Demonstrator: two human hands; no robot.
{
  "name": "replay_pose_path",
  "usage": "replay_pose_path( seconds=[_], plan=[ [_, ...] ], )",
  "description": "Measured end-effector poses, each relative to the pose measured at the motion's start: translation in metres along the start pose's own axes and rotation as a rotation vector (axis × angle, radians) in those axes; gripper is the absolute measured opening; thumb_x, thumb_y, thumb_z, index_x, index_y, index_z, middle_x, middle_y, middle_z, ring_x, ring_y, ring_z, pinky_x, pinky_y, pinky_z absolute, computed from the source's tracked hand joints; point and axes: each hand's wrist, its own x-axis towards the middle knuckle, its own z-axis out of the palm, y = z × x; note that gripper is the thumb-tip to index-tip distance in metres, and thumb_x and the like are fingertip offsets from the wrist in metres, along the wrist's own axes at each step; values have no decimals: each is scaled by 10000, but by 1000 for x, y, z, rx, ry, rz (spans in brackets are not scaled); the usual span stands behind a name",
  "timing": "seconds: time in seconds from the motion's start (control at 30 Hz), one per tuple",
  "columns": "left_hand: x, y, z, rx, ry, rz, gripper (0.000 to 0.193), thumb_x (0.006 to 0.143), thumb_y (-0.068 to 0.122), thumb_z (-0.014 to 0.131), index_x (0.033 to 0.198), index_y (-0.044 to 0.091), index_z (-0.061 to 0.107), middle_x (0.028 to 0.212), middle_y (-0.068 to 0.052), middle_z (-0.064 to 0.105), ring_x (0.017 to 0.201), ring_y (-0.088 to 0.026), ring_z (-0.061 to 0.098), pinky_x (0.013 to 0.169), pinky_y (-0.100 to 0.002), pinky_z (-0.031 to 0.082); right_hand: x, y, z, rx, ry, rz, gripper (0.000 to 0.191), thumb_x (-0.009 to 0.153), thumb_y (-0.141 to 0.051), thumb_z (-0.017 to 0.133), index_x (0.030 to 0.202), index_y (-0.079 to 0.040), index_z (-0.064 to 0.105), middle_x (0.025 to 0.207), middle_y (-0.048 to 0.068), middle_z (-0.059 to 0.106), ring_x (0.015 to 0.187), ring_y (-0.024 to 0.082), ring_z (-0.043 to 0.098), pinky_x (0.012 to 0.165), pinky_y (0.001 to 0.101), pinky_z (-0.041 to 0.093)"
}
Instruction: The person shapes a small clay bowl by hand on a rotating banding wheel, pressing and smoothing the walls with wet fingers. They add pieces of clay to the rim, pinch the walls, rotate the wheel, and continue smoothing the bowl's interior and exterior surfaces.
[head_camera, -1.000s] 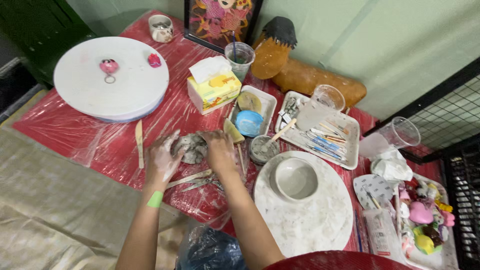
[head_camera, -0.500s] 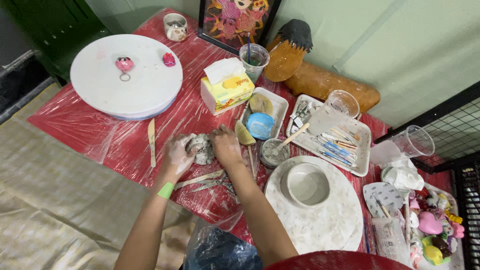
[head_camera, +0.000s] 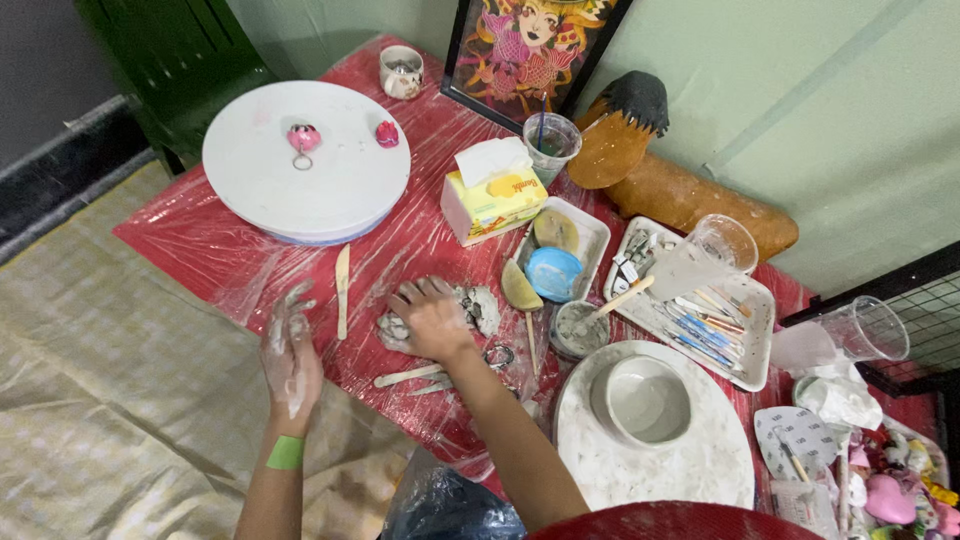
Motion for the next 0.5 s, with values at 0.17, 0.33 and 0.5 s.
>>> replay_pose_path(
  seconds=[0.17,0.33,0.5],
  plan=[
    [3,-8,16,43,-138,96,334,1079,154,435,1326,7,605,1217,-213,662,1087,-339,648,955,-441,499,-1,5,33,73,137,22,502,782,-514,765,1060,-98,718,1057,121,724,1037,284,676,1003,465,505],
    [1,-11,23,141,-158,163,334,1061,174,486,1311,-9,610,1218,-244,665,1087,-397,636,957,-484,487,-1,0,24,83,172,40,444,781,-422,760,1117,-136,712,1147,93,709,1061,267,675,1019,450,496],
    [0,4,23,170,-195,116,323,1051,182,529,1306,6,620,1208,-242,678,1085,-395,657,959,-490,496,-6,-11,-16,-70,17,140,858,633,-571,793,1327,-110,588,1392,234,548,1412,429,420,1161,676,173]
  ],
)
